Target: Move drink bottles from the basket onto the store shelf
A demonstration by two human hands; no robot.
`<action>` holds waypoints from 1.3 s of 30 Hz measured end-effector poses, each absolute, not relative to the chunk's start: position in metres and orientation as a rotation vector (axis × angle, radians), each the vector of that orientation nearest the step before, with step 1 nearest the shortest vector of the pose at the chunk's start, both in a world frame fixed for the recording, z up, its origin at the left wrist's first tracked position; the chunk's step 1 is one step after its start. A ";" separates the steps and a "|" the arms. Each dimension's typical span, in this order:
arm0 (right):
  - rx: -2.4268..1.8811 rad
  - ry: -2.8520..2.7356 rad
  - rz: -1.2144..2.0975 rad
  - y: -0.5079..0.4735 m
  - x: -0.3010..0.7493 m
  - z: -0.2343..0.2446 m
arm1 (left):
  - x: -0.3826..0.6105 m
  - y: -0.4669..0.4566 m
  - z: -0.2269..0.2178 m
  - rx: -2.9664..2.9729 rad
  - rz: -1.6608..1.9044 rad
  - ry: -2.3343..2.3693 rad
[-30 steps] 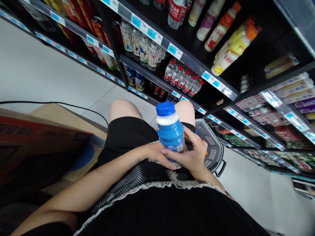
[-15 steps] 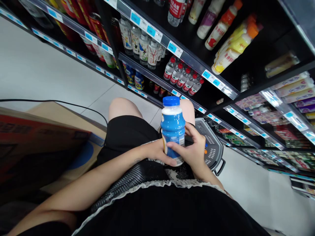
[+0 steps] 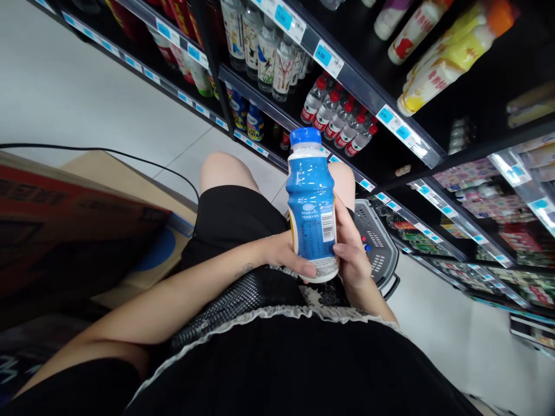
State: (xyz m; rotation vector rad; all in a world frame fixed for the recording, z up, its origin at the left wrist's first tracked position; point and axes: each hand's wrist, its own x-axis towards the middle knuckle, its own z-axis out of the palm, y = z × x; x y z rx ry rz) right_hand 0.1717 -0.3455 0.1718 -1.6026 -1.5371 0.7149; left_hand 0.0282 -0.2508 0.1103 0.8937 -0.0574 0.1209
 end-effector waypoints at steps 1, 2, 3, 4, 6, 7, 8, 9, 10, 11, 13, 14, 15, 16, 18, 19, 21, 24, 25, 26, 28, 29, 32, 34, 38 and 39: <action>-1.625 -1.550 0.686 -0.346 0.172 0.172 | 0.029 -0.250 0.110 0.908 0.130 -0.078; -1.640 -1.561 0.661 -0.346 0.172 0.173 | 0.029 -0.249 0.110 0.920 0.138 -0.099; -1.653 -1.568 0.642 -0.346 0.171 0.173 | 0.029 -0.248 0.111 0.932 0.147 -0.119; -1.663 -1.571 0.630 -0.346 0.171 0.173 | 0.030 -0.247 0.110 0.941 0.154 -0.135; -1.673 -1.568 0.632 -0.346 0.170 0.174 | 0.030 -0.246 0.110 0.952 0.162 -0.151; -1.674 -1.564 0.643 -0.346 0.170 0.175 | 0.029 -0.245 0.110 0.950 0.166 -0.151; -1.676 -1.557 0.656 -0.346 0.169 0.175 | 0.028 -0.245 0.110 0.943 0.167 -0.144; -1.682 -1.552 0.671 -0.346 0.169 0.176 | 0.028 -0.245 0.110 0.933 0.163 -0.133; -1.691 -1.548 0.685 -0.346 0.169 0.176 | 0.027 -0.245 0.111 0.921 0.154 -0.120; -1.702 -1.547 0.691 -0.346 0.169 0.176 | 0.026 -0.245 0.111 0.907 0.146 -0.106; -1.713 -1.554 0.679 -0.346 0.168 0.177 | 0.025 -0.246 0.113 0.882 0.137 -0.083; -1.711 -1.560 0.665 -0.346 0.168 0.177 | 0.025 -0.246 0.114 0.874 0.139 -0.077; -1.706 -1.566 0.651 -0.346 0.168 0.177 | 0.025 -0.246 0.114 0.869 0.142 -0.073; -1.701 -1.572 0.640 -0.346 0.168 0.177 | 0.025 -0.246 0.115 0.867 0.142 -0.072; -1.705 -1.577 0.634 -0.345 0.168 0.177 | 0.025 -0.246 0.116 0.862 0.133 -0.081; -1.715 -1.575 0.638 -0.345 0.168 0.177 | 0.025 -0.245 0.115 0.857 0.125 -0.089; -1.733 -1.568 0.650 -0.345 0.168 0.177 | 0.025 -0.244 0.113 0.842 0.104 -0.109; -1.736 -1.559 0.657 -0.346 0.168 0.178 | 0.026 -0.244 0.104 0.816 0.066 -0.157; -1.737 -1.558 0.660 -0.346 0.168 0.178 | 0.025 -0.244 0.101 0.809 0.056 -0.175; -1.743 -1.557 0.667 -0.346 0.168 0.178 | 0.025 -0.244 0.097 0.803 0.048 -0.190; -1.757 -1.556 0.698 -0.347 0.168 0.178 | 0.024 -0.243 0.093 0.798 0.027 -0.205; -1.755 -1.555 0.719 -0.347 0.168 0.178 | 0.023 -0.243 0.092 0.800 0.014 -0.202; -1.742 -1.542 0.766 -0.349 0.168 0.177 | 0.023 -0.243 0.094 0.812 -0.008 -0.176; -1.735 -1.520 0.790 -0.350 0.169 0.176 | 0.023 -0.242 0.097 0.818 -0.004 -0.181; -1.643 -1.428 0.948 -0.349 0.169 0.178 | 0.025 -0.243 0.097 0.814 -0.012 -0.202; -1.579 -1.392 0.995 -0.348 0.169 0.179 | 0.025 -0.243 0.095 0.811 -0.017 -0.202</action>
